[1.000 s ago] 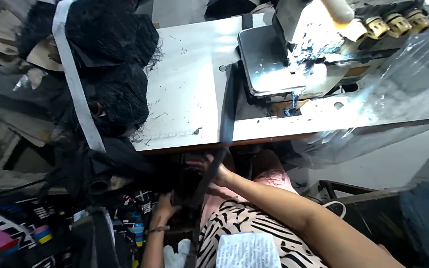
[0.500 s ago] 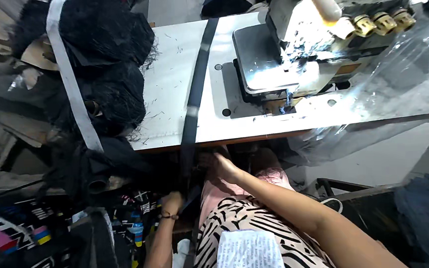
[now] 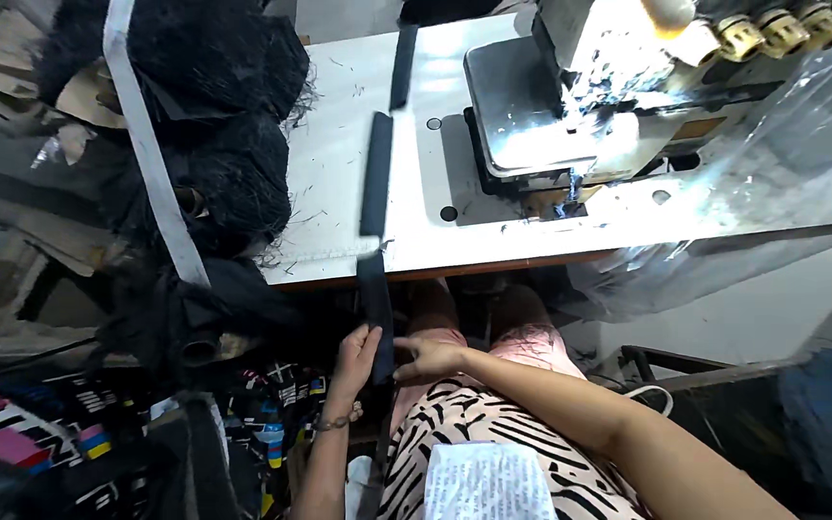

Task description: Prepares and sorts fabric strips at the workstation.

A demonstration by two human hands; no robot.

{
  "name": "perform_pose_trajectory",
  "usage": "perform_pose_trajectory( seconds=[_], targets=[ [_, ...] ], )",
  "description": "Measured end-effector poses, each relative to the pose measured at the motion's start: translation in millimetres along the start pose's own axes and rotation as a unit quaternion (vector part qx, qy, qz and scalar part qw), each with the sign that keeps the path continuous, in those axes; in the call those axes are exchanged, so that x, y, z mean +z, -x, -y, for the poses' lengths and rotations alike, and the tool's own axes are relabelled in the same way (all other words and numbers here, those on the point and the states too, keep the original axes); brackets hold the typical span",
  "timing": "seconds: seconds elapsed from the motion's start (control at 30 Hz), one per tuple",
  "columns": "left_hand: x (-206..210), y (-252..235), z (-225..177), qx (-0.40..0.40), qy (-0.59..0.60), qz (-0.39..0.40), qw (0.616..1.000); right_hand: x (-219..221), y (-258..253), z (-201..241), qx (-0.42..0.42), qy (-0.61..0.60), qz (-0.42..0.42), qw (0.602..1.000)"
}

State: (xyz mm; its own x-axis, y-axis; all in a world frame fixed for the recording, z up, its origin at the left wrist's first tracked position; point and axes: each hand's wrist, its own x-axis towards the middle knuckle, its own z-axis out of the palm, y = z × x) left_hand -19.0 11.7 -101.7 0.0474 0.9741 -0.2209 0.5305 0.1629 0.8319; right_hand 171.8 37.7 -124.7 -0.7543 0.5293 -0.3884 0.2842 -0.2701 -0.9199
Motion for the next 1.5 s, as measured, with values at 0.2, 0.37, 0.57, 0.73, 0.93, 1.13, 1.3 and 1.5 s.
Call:
perform_pose_trajectory(
  seconds=[0.2, 0.37, 0.57, 0.73, 0.93, 1.13, 1.3, 1.5],
  targets=[
    [-8, 37, 104, -0.23, -0.261, 0.266, 0.899, -11, -20, 41, -0.119, -0.174, -0.059, 0.976],
    [-51, 22, 35, 0.037, 0.068, 0.084, 0.993, 24, -46, 31, -0.12, -0.1, -0.117, 0.981],
    [-21, 8, -64, 0.099, 0.189, 0.018, 0.977, 28, -7, 9, 0.007, 0.123, 0.156, 0.98],
    [-27, 33, 33, -0.186, -0.288, 0.247, 0.906, -16, 3, 55, -0.159, -0.203, 0.04, 0.965],
    [-59, 42, 35, -0.066, 0.023, 0.117, 0.991, 13, -29, 50, -0.119, -0.115, -0.049, 0.985],
    [-19, 11, -45, 0.1, 0.227, 0.018, 0.969, 31, -16, 8, 0.012, 0.239, 0.188, 0.953],
    [-20, 33, 26, -0.15, -0.219, 0.237, 0.935, -16, -7, 44, -0.115, -0.112, 0.078, 0.984],
    [-34, 56, 71, -0.194, -0.13, 0.199, 0.952, 12, -34, 74, -0.15, -0.206, -0.034, 0.966]
  ],
)
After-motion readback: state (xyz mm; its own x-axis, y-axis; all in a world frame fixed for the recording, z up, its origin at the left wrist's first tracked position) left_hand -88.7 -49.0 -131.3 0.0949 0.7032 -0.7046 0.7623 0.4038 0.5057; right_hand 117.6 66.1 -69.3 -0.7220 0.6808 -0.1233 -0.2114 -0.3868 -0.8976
